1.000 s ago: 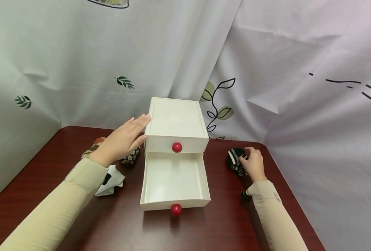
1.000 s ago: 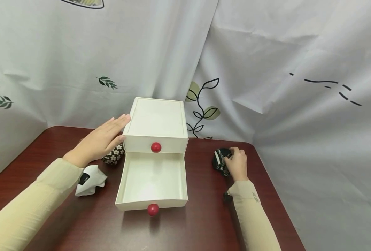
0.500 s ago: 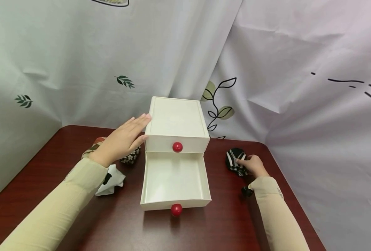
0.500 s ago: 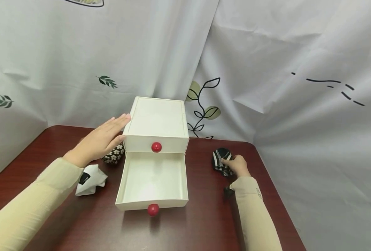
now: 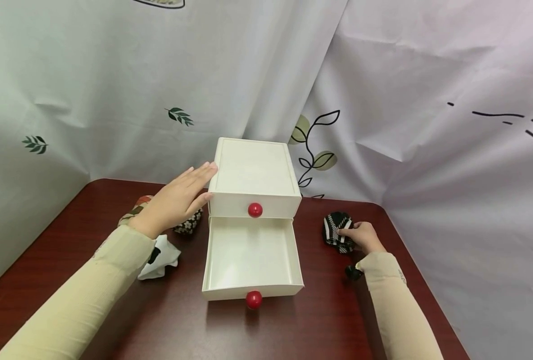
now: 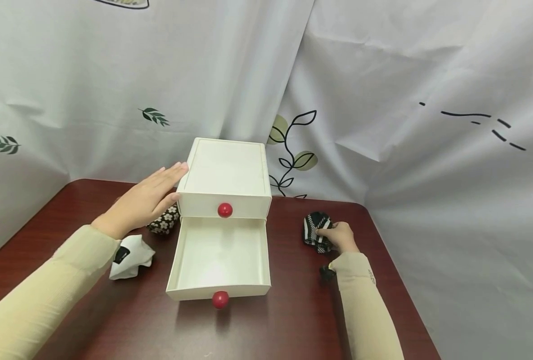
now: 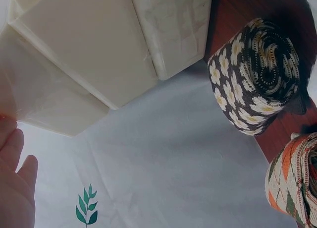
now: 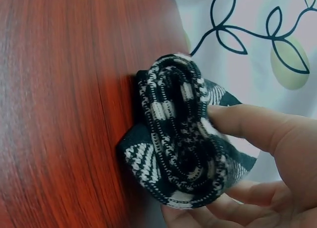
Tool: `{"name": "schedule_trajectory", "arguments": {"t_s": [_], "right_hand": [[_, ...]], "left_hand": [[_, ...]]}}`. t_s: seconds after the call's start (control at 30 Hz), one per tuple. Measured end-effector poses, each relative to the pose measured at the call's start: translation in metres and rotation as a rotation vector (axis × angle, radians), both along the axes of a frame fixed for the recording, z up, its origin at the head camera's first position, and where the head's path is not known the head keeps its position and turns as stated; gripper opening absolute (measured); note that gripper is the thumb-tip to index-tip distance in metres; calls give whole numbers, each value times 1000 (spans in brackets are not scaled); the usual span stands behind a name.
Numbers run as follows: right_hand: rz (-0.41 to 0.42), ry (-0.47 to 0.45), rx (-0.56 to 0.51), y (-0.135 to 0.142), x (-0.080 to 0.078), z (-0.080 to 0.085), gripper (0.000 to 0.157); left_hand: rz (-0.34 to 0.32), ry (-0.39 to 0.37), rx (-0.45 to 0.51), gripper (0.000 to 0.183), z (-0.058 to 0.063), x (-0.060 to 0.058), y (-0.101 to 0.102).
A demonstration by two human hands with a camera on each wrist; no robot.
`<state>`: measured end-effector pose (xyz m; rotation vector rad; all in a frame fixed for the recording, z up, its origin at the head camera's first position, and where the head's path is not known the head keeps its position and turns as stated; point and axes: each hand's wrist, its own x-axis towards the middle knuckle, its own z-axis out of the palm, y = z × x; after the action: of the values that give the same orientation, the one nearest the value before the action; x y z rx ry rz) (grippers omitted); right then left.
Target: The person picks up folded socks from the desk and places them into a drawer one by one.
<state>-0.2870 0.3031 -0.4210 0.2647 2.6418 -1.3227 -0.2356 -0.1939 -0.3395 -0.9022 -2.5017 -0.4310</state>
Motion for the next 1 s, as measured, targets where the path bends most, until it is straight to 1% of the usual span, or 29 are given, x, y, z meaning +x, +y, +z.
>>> {"name": "schedule_trajectory", "arguments": {"t_s": [0.03,0.13,0.2,0.23,0.3,0.37,0.4,0.47,0.53,0.57,0.83,0.9,1.0], "right_hand": [[-5,3,-13,-1,1,0,57],[-19,7,-49,-4,4,1,50],[-31,7,-70,-6,7,1,37],[-34,8,-76,-7,8,2,34],[-37,4,-85,-8,11,2,47],[-38,2,-81,-9,13,3,69],[-37,-2,-82,-9,14,3,75],[-40,-4,-87,-10,15,3,80],[-47,-5,-97,-12,17,3,80],[-53,-6,-104,-13,17,4,77],[-41,7,-163,-21,27,12,79],[-39,15,-184,-23,30,15,77],[-39,43,-210,-28,34,22,71]], "left_hand": [[0,-1,1,60,0,0,0],[-1,0,0,60,0,-1,0],[-4,2,2,60,0,0,0],[-6,3,3,60,0,-1,1],[-5,5,3,60,0,-1,1],[-4,4,1,60,0,-1,1],[-3,3,1,60,0,-1,1],[-2,0,-2,60,-1,-1,1],[0,0,-3,60,-1,-1,1],[2,-1,-3,60,-1,-1,1],[9,-6,5,60,0,1,1],[11,-9,4,60,0,1,1],[11,-11,5,60,0,1,0]]}}
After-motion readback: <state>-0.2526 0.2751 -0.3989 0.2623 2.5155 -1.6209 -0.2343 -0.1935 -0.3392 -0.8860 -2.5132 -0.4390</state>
